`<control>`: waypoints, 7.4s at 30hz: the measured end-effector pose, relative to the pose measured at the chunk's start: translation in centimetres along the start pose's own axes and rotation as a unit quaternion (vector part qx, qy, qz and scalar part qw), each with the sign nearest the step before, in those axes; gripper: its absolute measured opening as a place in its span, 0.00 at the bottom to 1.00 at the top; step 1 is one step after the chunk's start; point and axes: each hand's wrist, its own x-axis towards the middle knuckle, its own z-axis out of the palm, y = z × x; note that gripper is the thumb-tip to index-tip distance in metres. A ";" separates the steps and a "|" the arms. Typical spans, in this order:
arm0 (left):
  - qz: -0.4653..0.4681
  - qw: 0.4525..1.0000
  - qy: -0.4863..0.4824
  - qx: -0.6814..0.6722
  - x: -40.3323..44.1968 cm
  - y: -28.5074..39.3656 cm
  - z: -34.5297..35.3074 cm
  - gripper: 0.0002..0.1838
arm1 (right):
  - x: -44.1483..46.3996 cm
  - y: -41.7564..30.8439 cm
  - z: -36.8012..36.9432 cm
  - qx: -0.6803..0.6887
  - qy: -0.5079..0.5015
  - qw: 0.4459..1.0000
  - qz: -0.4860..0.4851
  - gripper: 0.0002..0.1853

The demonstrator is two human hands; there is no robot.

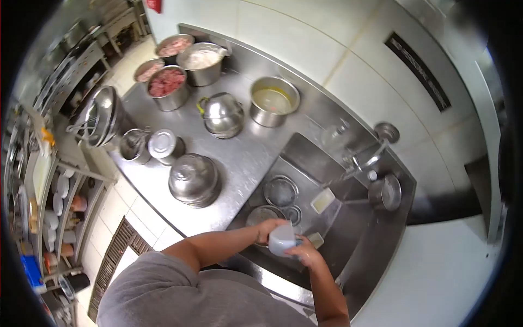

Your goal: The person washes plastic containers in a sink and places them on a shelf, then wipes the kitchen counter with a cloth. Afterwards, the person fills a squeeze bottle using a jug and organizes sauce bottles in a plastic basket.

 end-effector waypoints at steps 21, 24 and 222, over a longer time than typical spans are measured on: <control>0.408 0.658 0.349 0.527 -3.3 1.0 12.1 0.33 | 0.5 0.0 4.4 -0.219 0.451 0.743 -0.443 0.13; 0.405 0.753 0.342 0.390 -2.6 0.3 12.0 0.30 | -0.1 -0.2 3.8 -0.366 0.466 0.605 -0.531 0.13; 0.468 0.810 0.298 0.188 2.7 -0.2 21.4 0.14 | 0.3 -3.4 -9.5 0.013 0.446 0.791 -0.418 0.17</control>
